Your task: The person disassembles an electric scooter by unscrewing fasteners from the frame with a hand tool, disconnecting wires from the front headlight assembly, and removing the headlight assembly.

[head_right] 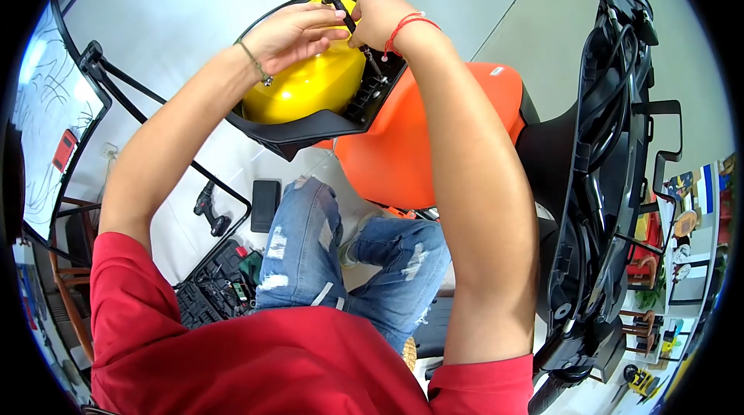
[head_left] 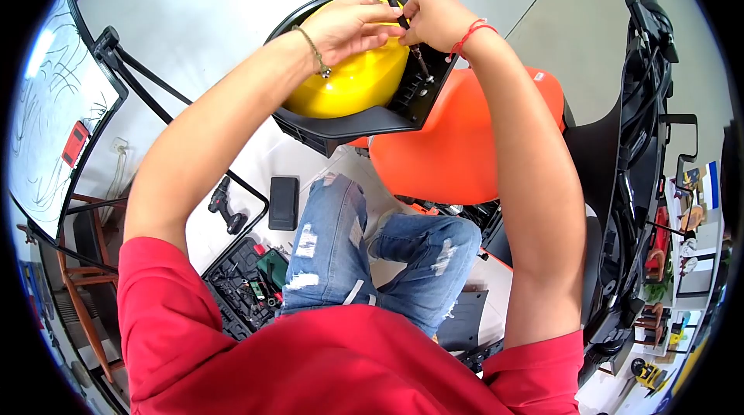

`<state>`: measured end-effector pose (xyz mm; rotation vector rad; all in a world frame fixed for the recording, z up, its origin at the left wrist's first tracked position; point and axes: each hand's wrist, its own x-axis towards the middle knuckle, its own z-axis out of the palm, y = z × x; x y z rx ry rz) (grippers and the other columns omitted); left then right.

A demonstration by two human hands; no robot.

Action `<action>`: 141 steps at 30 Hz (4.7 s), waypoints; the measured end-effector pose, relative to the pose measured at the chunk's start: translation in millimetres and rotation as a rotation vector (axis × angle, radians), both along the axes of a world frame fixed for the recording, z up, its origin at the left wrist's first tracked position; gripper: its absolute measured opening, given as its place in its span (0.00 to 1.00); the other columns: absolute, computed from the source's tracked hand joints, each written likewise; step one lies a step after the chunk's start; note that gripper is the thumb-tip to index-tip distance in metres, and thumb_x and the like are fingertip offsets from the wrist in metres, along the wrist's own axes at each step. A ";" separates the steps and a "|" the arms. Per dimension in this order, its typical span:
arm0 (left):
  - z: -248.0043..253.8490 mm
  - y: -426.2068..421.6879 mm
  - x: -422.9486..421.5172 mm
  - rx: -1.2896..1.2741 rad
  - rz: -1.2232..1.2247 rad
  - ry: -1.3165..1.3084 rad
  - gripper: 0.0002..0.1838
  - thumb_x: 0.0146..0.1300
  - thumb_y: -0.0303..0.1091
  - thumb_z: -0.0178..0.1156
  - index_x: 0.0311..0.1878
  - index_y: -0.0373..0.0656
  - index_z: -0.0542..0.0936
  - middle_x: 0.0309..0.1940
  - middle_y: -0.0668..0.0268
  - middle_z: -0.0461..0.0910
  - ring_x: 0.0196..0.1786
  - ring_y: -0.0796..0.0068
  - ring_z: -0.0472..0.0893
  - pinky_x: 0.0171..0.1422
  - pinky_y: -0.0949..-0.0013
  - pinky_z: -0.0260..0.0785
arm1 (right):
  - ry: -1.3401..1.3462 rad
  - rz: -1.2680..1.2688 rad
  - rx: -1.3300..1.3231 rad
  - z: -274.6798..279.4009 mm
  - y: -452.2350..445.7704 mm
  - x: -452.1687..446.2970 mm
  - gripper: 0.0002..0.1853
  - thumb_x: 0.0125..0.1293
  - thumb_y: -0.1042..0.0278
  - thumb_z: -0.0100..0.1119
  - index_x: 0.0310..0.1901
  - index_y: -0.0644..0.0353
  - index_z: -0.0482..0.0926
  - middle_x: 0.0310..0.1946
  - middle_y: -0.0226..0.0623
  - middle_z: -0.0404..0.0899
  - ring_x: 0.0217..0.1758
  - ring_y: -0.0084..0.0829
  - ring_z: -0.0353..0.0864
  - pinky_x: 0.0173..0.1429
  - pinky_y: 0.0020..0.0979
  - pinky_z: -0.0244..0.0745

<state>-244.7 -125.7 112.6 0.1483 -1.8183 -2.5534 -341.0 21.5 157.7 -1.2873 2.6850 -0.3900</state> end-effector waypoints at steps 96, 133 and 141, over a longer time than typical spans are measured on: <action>-20.8 31.7 -2.8 -0.107 0.445 0.153 0.13 0.64 0.35 0.65 0.42 0.36 0.74 0.28 0.69 0.78 0.29 0.85 0.73 0.37 0.82 0.69 | -0.044 0.029 -0.016 -13.6 -6.9 2.0 0.19 0.46 0.63 0.73 0.39 0.65 0.83 0.30 0.44 0.83 0.34 0.36 0.83 0.41 0.35 0.77; -39.6 59.8 -5.1 -0.958 -0.010 0.398 0.08 0.61 0.22 0.56 0.43 0.36 0.76 0.37 0.59 0.83 0.42 0.66 0.83 0.52 0.67 0.75 | 0.262 -0.303 -0.552 6.2 -6.2 2.9 0.14 0.63 0.64 0.56 0.46 0.63 0.81 0.36 0.49 0.84 0.42 0.46 0.83 0.50 0.40 0.76; -32.8 63.1 -6.0 -1.200 -0.073 0.324 0.05 0.65 0.27 0.53 0.40 0.37 0.74 0.36 0.54 0.81 0.43 0.56 0.80 0.49 0.60 0.72 | 0.289 -0.280 -0.569 5.5 -8.7 6.4 0.14 0.61 0.65 0.59 0.44 0.64 0.82 0.34 0.43 0.85 0.39 0.37 0.85 0.47 0.34 0.77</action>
